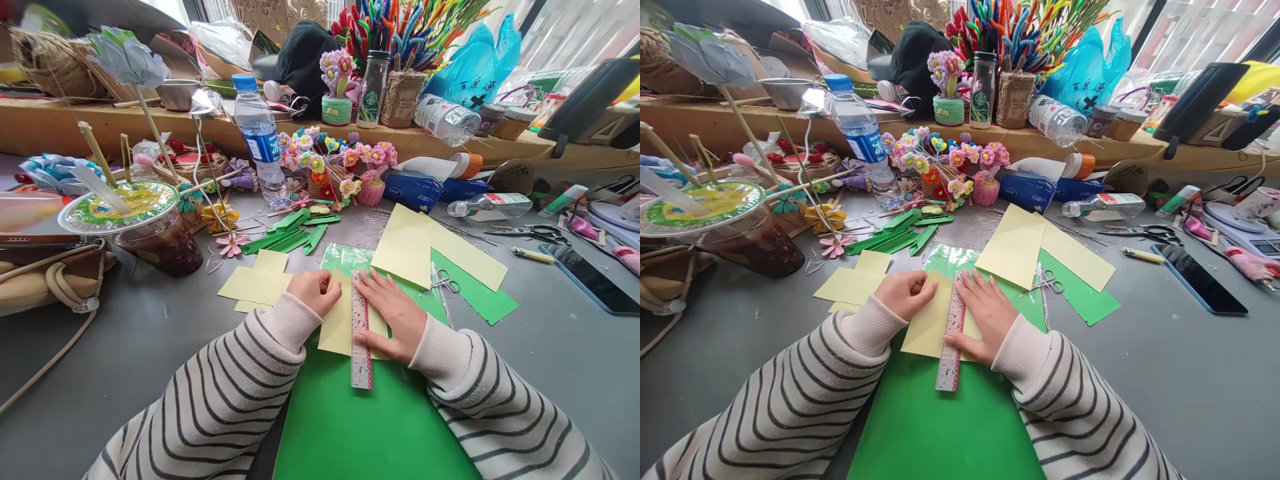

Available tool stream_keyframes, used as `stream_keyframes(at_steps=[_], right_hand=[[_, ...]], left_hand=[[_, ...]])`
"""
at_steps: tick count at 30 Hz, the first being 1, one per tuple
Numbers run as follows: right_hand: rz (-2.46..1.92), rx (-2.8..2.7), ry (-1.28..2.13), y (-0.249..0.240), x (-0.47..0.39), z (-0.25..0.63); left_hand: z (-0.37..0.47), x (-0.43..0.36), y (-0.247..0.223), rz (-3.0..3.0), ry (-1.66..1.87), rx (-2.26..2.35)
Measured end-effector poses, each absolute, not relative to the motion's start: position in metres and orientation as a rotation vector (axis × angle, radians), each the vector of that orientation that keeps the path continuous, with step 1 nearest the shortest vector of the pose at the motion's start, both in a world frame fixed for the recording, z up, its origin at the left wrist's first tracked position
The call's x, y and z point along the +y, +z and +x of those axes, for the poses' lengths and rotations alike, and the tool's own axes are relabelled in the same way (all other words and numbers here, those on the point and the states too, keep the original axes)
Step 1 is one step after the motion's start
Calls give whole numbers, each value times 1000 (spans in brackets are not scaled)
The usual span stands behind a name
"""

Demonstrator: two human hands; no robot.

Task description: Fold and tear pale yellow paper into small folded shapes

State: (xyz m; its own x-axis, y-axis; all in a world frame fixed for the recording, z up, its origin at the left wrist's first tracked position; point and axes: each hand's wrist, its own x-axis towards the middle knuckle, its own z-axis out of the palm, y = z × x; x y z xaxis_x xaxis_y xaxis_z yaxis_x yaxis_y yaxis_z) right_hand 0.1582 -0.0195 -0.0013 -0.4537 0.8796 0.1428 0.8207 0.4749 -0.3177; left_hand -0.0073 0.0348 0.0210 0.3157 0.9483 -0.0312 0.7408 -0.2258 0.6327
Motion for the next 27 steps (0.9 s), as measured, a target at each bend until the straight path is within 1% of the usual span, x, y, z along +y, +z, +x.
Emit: stream_keyframes(at_steps=[8,27], right_hand=[[-1417,-2476,346,-4,-19,162],[-1450,-2457,315,-3,-21,158]], left_hand=[[-8,34,20,2033,523,1476],[-7,33,25,2097,461,1482]])
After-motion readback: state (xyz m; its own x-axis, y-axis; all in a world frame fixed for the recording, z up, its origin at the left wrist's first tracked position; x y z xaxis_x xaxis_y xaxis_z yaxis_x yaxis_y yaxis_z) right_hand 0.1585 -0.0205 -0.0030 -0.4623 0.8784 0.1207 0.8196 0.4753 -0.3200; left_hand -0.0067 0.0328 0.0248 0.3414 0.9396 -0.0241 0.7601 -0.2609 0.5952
